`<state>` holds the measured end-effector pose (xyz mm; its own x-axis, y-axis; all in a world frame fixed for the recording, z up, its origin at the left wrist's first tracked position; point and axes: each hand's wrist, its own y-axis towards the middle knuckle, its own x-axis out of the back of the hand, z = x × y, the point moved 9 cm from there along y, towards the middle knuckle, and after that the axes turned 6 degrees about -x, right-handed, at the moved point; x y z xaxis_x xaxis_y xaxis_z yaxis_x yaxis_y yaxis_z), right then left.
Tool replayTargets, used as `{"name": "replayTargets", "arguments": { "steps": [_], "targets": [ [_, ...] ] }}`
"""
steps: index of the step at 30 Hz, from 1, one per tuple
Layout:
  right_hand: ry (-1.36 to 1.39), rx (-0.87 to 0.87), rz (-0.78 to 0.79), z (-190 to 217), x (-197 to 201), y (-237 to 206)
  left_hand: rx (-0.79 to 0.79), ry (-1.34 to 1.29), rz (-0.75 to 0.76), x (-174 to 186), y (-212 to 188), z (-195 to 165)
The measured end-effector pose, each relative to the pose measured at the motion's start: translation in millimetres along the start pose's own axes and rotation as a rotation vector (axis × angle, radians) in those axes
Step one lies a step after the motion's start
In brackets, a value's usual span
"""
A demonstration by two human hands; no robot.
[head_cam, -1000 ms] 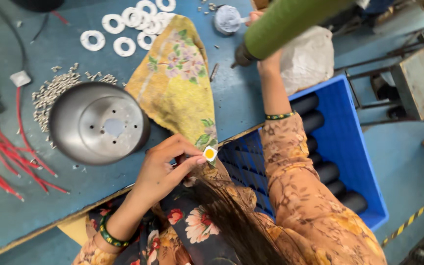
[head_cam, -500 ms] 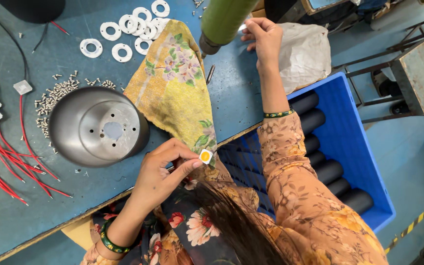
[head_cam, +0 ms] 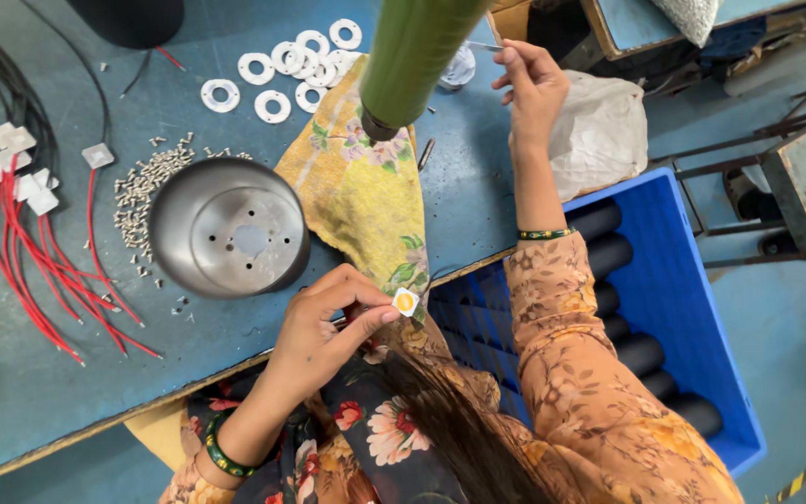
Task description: The person assembles LED lamp fixtures at a factory workbench. They insert an LED module and wires into a black cylindrical housing, drive screws with an electric screwdriver, thread wires through the housing base, wipe components with a cloth, and place finished housings in a row on the bench.
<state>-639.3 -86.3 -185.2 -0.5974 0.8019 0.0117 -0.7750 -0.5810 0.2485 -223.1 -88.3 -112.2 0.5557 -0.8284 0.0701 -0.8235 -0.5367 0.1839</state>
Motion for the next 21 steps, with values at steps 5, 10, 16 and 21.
{"name": "replayTargets", "arguments": {
  "steps": [5, 10, 16, 21],
  "targets": [
    [0.135, -0.092, -0.064, 0, 9, -12, -0.070, 0.040, -0.033, 4, -15, -29],
    [0.509, -0.226, -0.035, 0, 1, -81, -0.362, 0.506, -0.099, 21, -51, -77],
    [0.438, -0.059, 0.155, 63, -25, -146, -0.386, 0.981, -0.048, 62, -115, -93],
    [0.558, 0.031, 0.311, 134, -54, -185, -0.475, 1.266, -0.162, 91, -160, -109]
  ]
}}
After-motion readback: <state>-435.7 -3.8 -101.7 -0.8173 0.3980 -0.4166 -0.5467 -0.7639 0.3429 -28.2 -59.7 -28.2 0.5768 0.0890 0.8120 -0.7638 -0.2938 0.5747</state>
